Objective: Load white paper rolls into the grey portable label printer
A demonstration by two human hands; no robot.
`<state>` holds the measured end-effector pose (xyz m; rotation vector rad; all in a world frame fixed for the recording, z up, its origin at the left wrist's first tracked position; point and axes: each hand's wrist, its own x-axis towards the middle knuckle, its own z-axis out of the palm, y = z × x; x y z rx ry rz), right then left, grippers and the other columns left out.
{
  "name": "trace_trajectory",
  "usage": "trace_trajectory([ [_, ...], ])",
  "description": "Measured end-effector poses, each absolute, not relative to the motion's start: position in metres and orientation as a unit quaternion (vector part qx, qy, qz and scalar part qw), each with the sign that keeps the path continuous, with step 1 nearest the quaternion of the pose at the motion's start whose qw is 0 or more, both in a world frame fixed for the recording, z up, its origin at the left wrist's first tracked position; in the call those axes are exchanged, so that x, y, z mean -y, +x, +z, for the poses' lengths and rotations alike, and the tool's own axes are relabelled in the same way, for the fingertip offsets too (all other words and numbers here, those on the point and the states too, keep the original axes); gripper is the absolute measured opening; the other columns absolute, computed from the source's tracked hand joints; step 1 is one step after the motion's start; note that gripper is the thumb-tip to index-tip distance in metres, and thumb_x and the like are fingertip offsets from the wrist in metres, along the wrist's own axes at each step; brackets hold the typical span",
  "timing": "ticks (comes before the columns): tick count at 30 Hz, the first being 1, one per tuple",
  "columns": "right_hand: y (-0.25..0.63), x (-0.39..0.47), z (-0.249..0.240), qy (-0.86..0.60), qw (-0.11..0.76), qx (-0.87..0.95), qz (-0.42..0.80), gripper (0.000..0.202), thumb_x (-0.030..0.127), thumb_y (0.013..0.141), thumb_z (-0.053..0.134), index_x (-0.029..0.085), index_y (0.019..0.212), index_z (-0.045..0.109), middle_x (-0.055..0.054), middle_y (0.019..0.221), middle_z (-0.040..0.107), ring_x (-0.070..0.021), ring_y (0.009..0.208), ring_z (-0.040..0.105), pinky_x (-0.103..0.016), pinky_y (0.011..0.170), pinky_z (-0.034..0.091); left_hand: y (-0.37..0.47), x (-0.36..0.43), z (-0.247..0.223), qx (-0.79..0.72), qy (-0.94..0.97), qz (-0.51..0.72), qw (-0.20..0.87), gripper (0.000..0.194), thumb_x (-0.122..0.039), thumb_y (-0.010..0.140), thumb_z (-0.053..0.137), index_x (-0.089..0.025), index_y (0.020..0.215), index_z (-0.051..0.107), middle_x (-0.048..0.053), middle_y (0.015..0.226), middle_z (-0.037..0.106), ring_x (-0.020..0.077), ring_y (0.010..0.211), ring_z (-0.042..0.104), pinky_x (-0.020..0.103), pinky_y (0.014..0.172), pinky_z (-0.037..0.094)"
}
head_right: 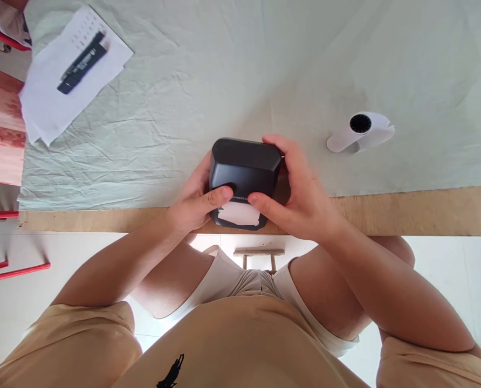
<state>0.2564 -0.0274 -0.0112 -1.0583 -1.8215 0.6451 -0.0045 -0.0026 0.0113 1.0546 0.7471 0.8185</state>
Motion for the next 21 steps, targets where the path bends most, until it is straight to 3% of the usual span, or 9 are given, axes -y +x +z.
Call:
trace_trajectory([
  [7, 0.258, 0.027, -0.013, -0.415, 0.453, 0.734, 0.292, 0.082, 0.064, 0.118, 0.078, 0.044, 0.191, 0.046, -0.007, 0.150, 0.080, -0.0279, 0.114, 0.084, -0.045, 0.089, 0.081, -0.005, 0.000, 0.008, -0.300, 0.475, 0.377, 0.736, 0.095, -0.093, 0.094, 0.099, -0.038, 0.167, 0.077, 0.010, 0.157, 0.086, 0.0449, 0.156, 0.081, 0.057, 0.126, 0.070],
  [10, 0.261, 0.027, -0.012, -0.415, 0.456, 0.731, 0.294, 0.087, 0.063, 0.115, 0.083, 0.047, 0.192, 0.046, -0.009, 0.165, 0.078, -0.0318, 0.134, 0.085, -0.051, 0.106, 0.083, 0.000, -0.006, 0.004, -0.280, 0.446, 0.378, 0.761, 0.100, -0.103, 0.093, 0.091, -0.035, 0.165, 0.078, 0.010, 0.151, 0.090, 0.0467, 0.165, 0.077, 0.059, 0.133, 0.069],
  [13, 0.261, 0.027, -0.010, -0.417, 0.466, 0.725, 0.288, 0.084, 0.058, 0.115, 0.083, 0.049, 0.190, 0.046, -0.009, 0.178, 0.073, -0.0346, 0.149, 0.082, -0.058, 0.119, 0.081, 0.005, -0.011, 0.001, -0.269, 0.418, 0.378, 0.781, 0.097, -0.101, 0.097, 0.089, -0.033, 0.166, 0.078, 0.009, 0.139, 0.094, 0.0462, 0.163, 0.077, 0.058, 0.135, 0.068],
  [17, 0.262, 0.027, -0.006, -0.410, 0.466, 0.730, 0.286, 0.081, 0.059, 0.119, 0.077, 0.052, 0.192, 0.044, -0.008, 0.178, 0.072, -0.0350, 0.149, 0.082, -0.059, 0.118, 0.081, 0.008, -0.009, 0.007, -0.277, 0.401, 0.401, 0.776, 0.086, -0.095, 0.099, 0.093, -0.031, 0.157, 0.082, 0.007, 0.124, 0.095, 0.0421, 0.151, 0.085, 0.053, 0.127, 0.072],
  [21, 0.266, 0.027, -0.001, -0.400, 0.454, 0.737, 0.302, 0.084, 0.064, 0.120, 0.079, 0.060, 0.196, 0.043, -0.005, 0.185, 0.066, -0.0366, 0.155, 0.079, -0.063, 0.128, 0.077, 0.011, -0.005, 0.021, -0.330, 0.376, 0.400, 0.768, 0.073, -0.090, 0.100, 0.097, -0.026, 0.133, 0.087, 0.006, 0.106, 0.090, 0.0361, 0.132, 0.093, 0.044, 0.110, 0.076],
])
